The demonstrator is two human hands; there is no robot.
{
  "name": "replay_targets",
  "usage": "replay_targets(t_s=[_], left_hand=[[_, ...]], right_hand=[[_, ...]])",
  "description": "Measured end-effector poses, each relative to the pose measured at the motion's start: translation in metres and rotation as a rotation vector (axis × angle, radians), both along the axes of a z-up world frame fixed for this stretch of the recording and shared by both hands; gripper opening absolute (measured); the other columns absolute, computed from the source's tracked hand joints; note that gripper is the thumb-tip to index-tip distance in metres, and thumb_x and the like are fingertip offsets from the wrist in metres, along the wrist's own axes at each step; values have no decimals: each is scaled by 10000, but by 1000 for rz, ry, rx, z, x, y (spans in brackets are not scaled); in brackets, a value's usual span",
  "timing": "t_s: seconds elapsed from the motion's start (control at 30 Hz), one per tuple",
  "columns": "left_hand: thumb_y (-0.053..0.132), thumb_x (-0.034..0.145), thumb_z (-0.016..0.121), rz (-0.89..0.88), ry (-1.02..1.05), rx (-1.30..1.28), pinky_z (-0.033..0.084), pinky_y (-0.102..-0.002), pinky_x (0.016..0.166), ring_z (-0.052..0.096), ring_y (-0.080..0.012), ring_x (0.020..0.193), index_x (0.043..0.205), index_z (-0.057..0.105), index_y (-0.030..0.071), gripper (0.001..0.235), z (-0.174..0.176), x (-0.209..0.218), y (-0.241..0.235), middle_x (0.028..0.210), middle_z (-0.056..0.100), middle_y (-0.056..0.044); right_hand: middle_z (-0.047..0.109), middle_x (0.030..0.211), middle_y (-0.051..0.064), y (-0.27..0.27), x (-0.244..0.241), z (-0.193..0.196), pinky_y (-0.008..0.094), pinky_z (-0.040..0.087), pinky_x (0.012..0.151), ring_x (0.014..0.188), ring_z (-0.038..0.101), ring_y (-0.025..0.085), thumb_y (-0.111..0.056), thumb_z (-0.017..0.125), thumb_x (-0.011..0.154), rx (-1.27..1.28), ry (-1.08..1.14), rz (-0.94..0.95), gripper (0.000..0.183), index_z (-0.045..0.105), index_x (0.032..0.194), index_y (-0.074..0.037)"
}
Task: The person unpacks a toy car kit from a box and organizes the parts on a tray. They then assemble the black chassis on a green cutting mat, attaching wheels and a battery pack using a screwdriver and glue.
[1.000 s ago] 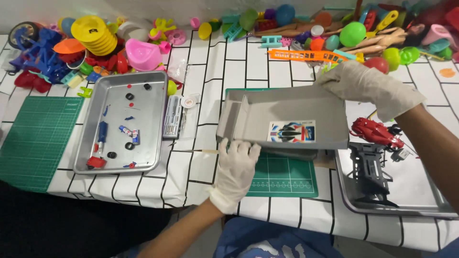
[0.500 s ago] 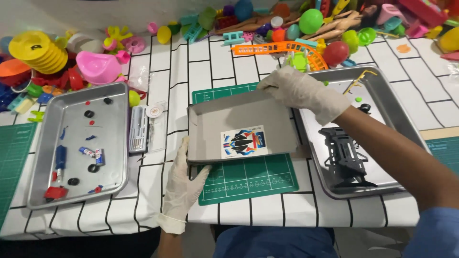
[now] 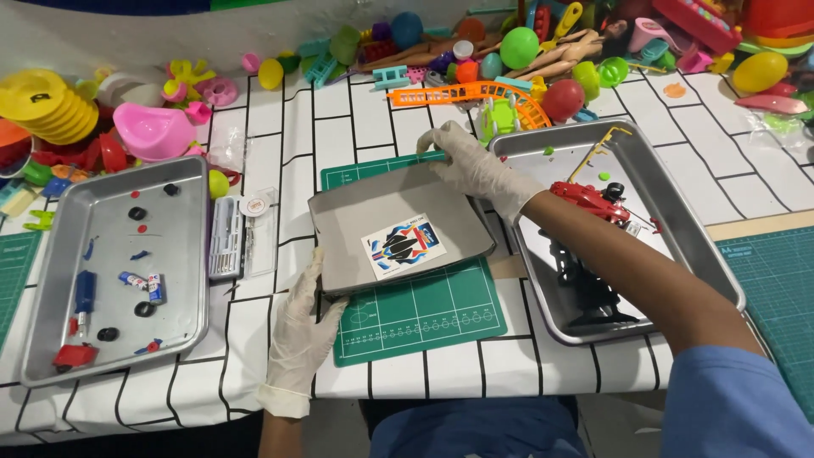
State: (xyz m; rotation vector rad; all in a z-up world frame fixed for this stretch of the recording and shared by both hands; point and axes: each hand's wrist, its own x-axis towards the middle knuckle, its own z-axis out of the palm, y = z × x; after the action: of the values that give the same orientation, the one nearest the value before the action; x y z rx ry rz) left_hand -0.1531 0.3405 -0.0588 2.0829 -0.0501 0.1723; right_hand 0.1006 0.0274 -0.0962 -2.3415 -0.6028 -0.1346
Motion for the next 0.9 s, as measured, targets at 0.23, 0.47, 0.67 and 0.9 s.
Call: replay_targets(t_s=[0.23,0.47,0.67,0.9], left_hand=[[-56,837,700,7,14,50,487,-384,1114,352,-383,1475,1622,272,168,922,9,-1,-3,1655,338,-142],[193,867,774,38,-50,333,427,-438,1179,414,-389,1440,1644,195,162,970,-5,0,-9,1613,354,-203],[155,890,738,-2,-36,277,395,-483,1196,400,-428,1441,1645,184,133,937,3,-6,-9,1603,360,-238],[294,919,722,10,-3,319,362,-502,1201,410,-415,1440,1649,157,120,940,5,-7,-11,1577,398,-247]], right_hand=[[599,1369,136,-15,-53,60,423,509,1058,1268,596,288,-319,741,956,119,-187,35,607,517,1504,-183],[333,1612,291,25,-148,62,529,98,1274,1528,264,425,-904,349,873,-757,-147,119,1155,255,1598,-9],[226,1673,247,25,-135,64,569,42,1258,1544,208,410,-933,295,859,-539,-80,96,1167,193,1632,-66],[377,1580,234,17,-132,50,530,186,1245,1496,318,397,-826,345,890,-327,-325,226,1031,307,1591,-71]])
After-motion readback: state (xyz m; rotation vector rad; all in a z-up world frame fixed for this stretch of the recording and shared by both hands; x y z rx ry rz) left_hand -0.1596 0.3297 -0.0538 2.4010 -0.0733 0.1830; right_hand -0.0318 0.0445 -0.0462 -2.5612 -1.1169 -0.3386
